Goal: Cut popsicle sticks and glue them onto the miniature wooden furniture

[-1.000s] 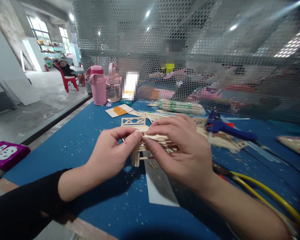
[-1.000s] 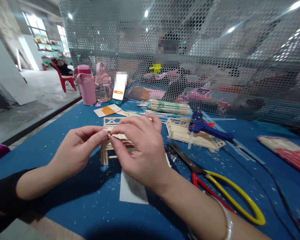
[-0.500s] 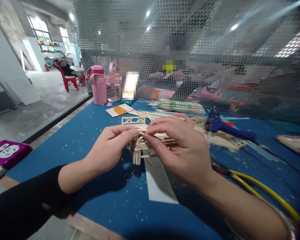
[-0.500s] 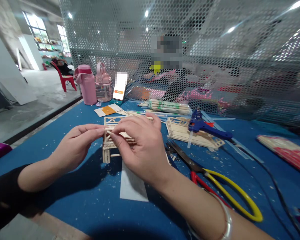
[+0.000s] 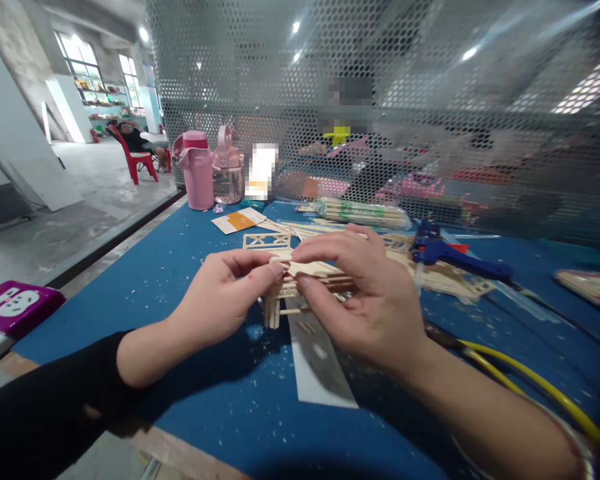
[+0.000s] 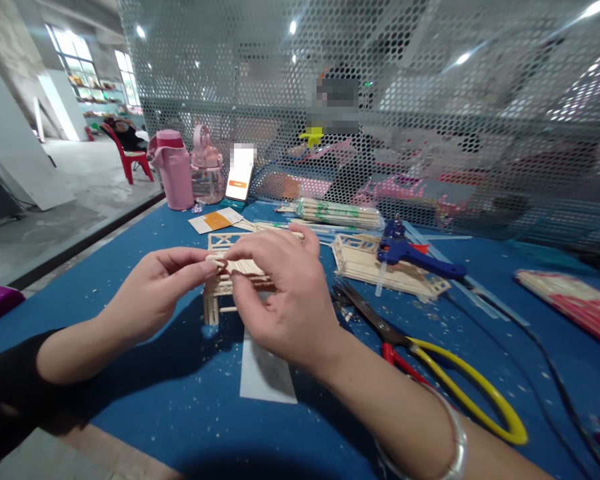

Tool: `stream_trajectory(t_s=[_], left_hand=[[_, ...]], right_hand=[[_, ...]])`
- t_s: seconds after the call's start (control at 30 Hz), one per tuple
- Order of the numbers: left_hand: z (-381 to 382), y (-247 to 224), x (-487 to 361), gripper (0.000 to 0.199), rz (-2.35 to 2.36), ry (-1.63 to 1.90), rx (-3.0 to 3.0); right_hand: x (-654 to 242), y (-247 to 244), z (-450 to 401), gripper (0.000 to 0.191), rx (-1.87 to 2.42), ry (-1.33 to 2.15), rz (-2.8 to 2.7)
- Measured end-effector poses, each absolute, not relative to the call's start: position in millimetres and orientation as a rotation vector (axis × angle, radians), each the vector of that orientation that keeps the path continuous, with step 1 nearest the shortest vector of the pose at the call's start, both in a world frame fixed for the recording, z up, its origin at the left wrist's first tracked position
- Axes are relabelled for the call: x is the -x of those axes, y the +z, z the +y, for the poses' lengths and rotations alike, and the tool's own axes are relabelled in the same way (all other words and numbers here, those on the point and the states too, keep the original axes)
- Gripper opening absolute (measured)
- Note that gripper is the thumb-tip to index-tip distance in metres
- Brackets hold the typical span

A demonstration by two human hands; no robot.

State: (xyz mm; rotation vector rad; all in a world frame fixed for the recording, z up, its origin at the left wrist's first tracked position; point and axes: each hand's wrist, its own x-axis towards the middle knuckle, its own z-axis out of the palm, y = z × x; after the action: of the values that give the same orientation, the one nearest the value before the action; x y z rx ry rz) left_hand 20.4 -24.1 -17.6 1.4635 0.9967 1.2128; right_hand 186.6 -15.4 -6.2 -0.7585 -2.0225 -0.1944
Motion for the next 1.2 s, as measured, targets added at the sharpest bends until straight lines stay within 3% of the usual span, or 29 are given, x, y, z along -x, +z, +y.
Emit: stream_trajectory(t_s=[0.53, 0.73, 1.0, 1.2], left_hand=[[-19, -26, -16, 0.02, 0.841, 1.207, -1.534], [-16, -31, -15, 0.037, 0.826, 1.209, -1.703], [-13, -35, -23, 0.018, 0.933, 1.242, -1.608], [-15, -33, -22, 0.021, 0.947, 1.229, -1.551]], right_hand=[[-188, -6, -10, 0.008, 0.717, -0.245, -2.017], [-190, -11, -4, 0.007, 0.725, -0.265, -1.98], [-193, -20, 4, 0.007, 0.753, -0.317, -2.03], [-193, -14, 1, 0.004, 0.755, -0.316, -2.019]])
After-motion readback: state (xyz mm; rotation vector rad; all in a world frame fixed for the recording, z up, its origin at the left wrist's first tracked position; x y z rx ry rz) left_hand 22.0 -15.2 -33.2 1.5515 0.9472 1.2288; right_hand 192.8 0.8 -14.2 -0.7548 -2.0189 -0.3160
